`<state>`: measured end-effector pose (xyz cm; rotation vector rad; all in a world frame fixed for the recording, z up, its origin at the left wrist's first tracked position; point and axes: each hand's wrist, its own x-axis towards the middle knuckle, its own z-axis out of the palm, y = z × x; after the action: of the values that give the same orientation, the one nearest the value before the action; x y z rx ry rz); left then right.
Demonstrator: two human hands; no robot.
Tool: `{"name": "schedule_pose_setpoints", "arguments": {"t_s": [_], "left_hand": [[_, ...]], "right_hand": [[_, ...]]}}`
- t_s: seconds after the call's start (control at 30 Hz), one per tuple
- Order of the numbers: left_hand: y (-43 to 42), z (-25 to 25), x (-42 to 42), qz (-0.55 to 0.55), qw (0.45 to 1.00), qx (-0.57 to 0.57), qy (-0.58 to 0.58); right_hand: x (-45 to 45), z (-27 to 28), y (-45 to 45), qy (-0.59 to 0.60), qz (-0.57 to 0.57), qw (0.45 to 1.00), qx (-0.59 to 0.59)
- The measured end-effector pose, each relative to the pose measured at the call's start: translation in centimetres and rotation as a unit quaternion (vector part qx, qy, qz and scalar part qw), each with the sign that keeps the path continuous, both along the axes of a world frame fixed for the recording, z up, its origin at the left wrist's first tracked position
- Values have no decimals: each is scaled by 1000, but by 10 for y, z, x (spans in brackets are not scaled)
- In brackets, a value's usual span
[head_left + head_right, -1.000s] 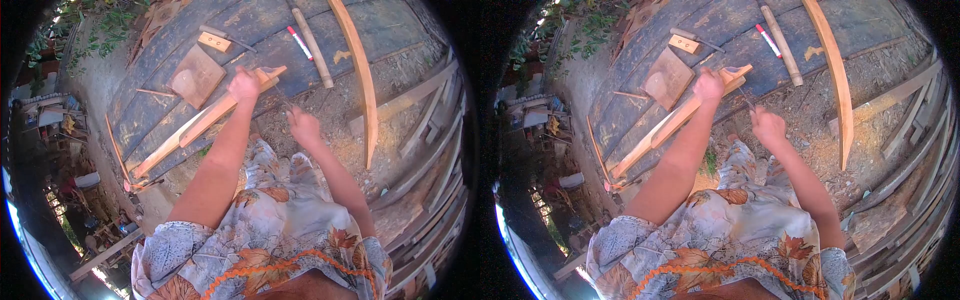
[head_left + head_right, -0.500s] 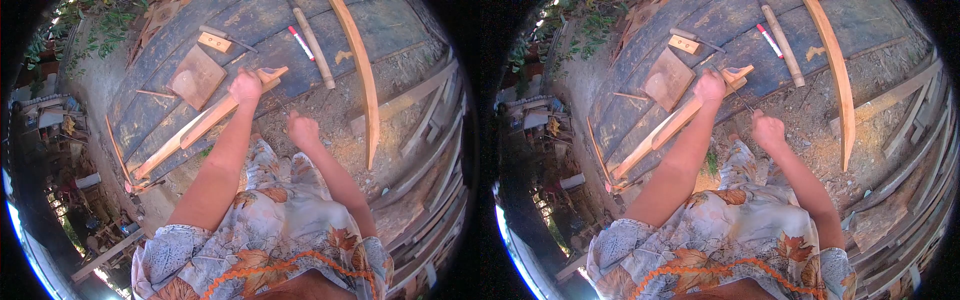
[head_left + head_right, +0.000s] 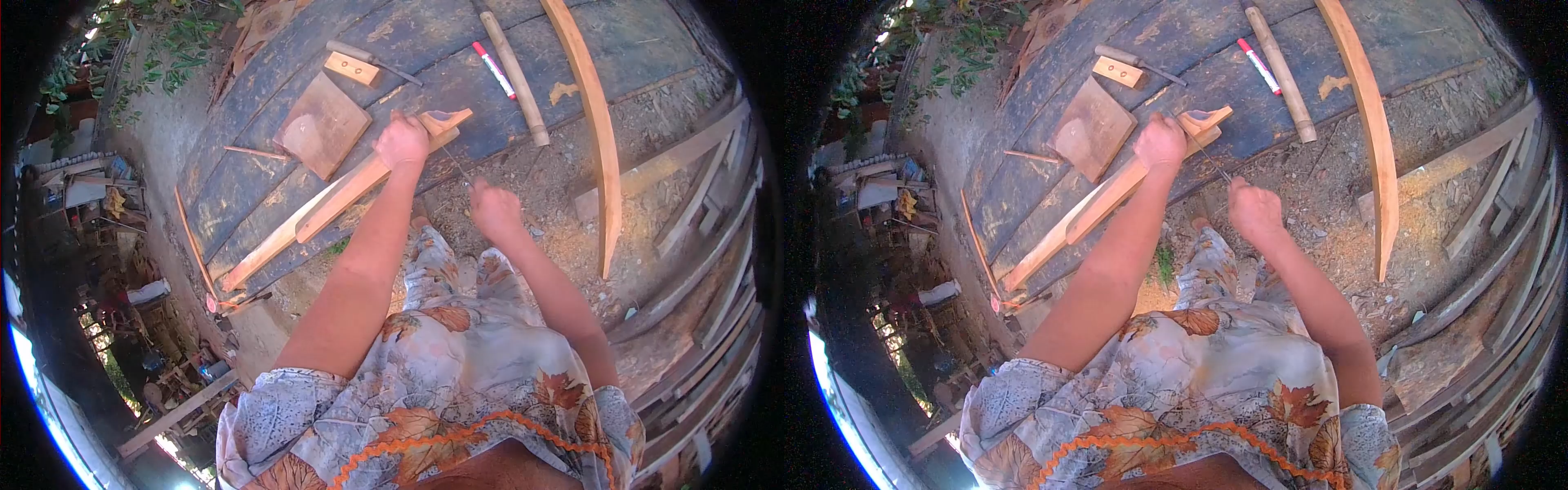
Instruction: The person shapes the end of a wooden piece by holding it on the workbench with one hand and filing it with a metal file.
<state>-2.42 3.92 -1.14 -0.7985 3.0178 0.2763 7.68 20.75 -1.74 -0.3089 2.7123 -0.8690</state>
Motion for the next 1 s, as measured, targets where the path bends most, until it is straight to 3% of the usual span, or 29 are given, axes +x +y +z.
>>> {"name": "schedule_pose_setpoints", "arguments": {"t_s": [0.17, 0.47, 0.63, 1.0], "left_hand": [[0, -1, -1, 0, 1000, -10, 6], [1, 2, 1, -1, 1000, 5, 6], [1, 3, 0, -2, 1000, 3, 6], [1, 2, 4, 0, 1000, 15, 14]], "right_hand": [[-33, -10, -27, 43, -1, 999, -28], [7, 0, 6, -35, -10, 999, 13], [-35, -7, -32, 24, -20, 999, -39], [9, 1, 1, -38, -19, 999, 3]]}}
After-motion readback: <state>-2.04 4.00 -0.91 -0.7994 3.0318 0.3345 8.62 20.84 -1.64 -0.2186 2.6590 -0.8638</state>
